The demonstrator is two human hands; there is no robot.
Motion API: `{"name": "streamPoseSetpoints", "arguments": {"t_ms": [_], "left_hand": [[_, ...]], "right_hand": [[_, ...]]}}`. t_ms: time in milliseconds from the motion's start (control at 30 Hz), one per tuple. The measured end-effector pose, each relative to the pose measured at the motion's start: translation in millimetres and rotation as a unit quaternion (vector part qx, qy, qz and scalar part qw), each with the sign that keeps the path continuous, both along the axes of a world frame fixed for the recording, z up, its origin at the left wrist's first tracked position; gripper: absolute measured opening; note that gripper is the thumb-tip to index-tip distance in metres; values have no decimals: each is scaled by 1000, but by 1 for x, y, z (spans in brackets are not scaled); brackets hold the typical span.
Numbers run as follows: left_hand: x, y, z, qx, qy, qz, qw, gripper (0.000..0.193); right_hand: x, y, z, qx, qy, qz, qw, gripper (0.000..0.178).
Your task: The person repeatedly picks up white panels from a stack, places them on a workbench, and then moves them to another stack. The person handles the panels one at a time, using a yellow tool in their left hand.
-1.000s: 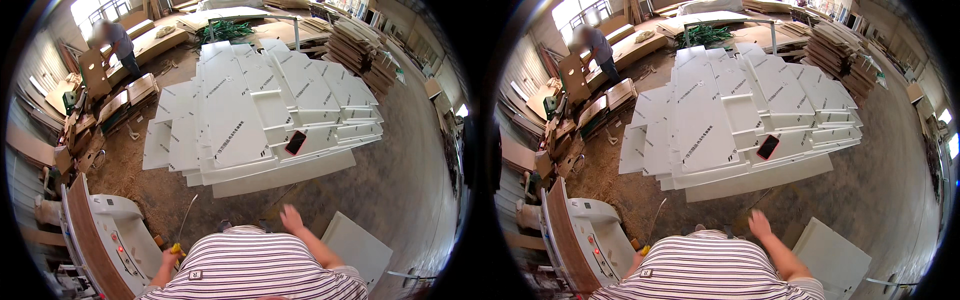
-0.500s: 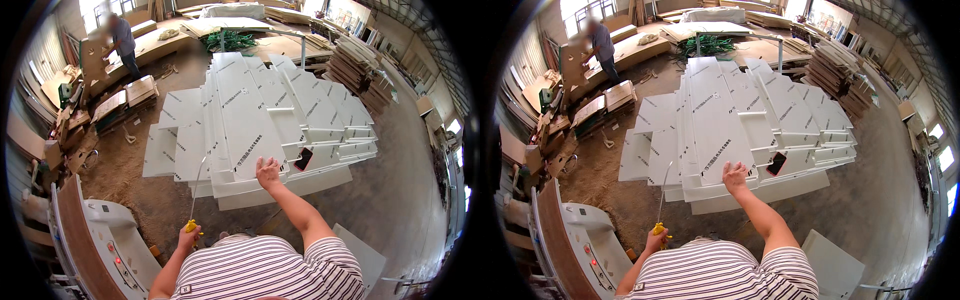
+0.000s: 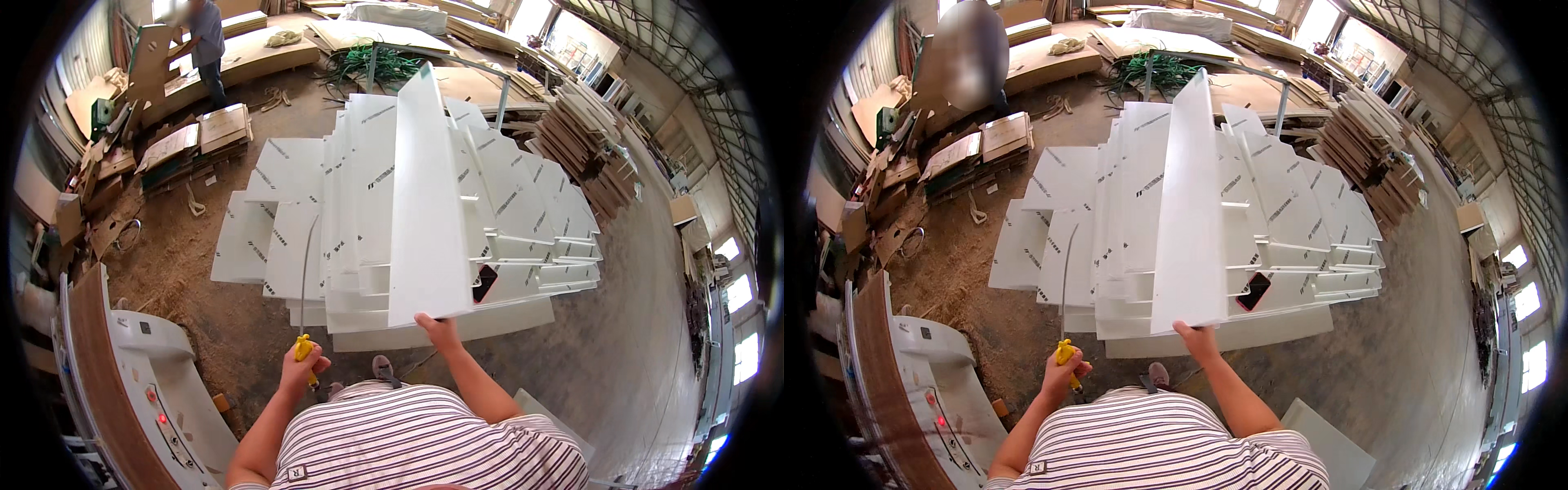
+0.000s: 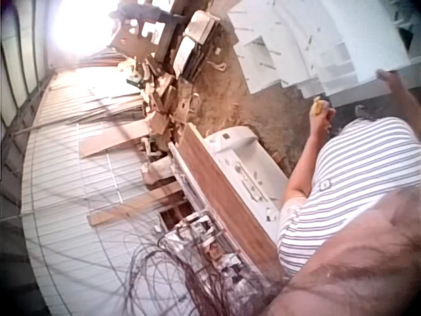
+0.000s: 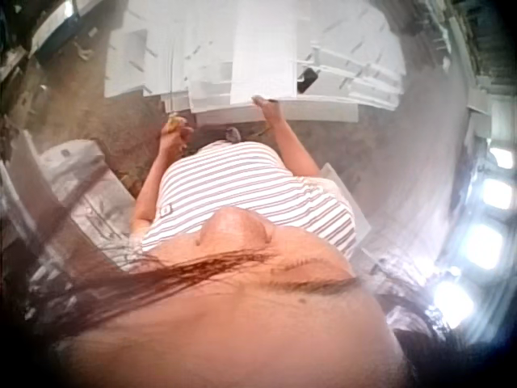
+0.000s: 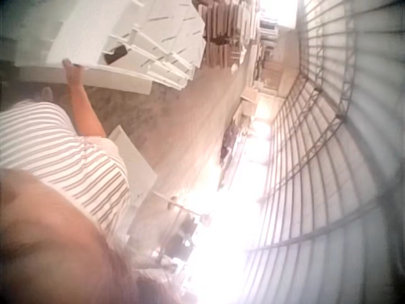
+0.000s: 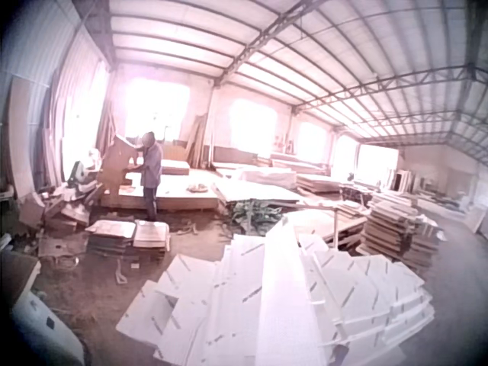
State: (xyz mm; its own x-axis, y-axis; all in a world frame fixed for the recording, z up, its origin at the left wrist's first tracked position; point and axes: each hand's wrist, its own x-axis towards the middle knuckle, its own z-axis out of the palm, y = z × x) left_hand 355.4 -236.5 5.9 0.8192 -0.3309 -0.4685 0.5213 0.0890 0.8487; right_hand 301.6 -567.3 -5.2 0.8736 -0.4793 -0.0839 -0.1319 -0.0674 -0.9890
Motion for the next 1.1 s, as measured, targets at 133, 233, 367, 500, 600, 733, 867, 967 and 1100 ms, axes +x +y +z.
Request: {"name": "streamPoseSetpoints", "arguments": {"t_ms": [133,233,367,500,600,733,867,967,1100], "left_hand": [[10,-35,-10,34,-20,-34,999,17],[15,-64,-23,18,-6,-28,999,19],[21,-93,-45,28,21,-33,999,23],[19,-117,-36,43,62,-31,997,31],[14,-118,-39,31,80,-9,996,32],[9,-135,-50,-11,81,27,996,33],[17,-126,-52,-131,95,218,962,25],[34,-102,-44,-102,-26,315,943,37],[45,-53,-26,-121,-21,352,928,50]], "right_hand": [[-20,-21,-14,326,-8,-17,945,21],[-28,-25,-43,482,9,6,876,22],[-36,-26,-59,523,93,133,837,35],[-75,-95,-107,284,239,203,906,46],[-55,-136,-71,445,195,14,874,42],[-24,-116,-41,459,86,23,884,36],[8,-56,-17,461,106,88,877,39],[27,-9,-18,510,119,187,831,42],[38,32,-3,504,194,280,793,43]]}}
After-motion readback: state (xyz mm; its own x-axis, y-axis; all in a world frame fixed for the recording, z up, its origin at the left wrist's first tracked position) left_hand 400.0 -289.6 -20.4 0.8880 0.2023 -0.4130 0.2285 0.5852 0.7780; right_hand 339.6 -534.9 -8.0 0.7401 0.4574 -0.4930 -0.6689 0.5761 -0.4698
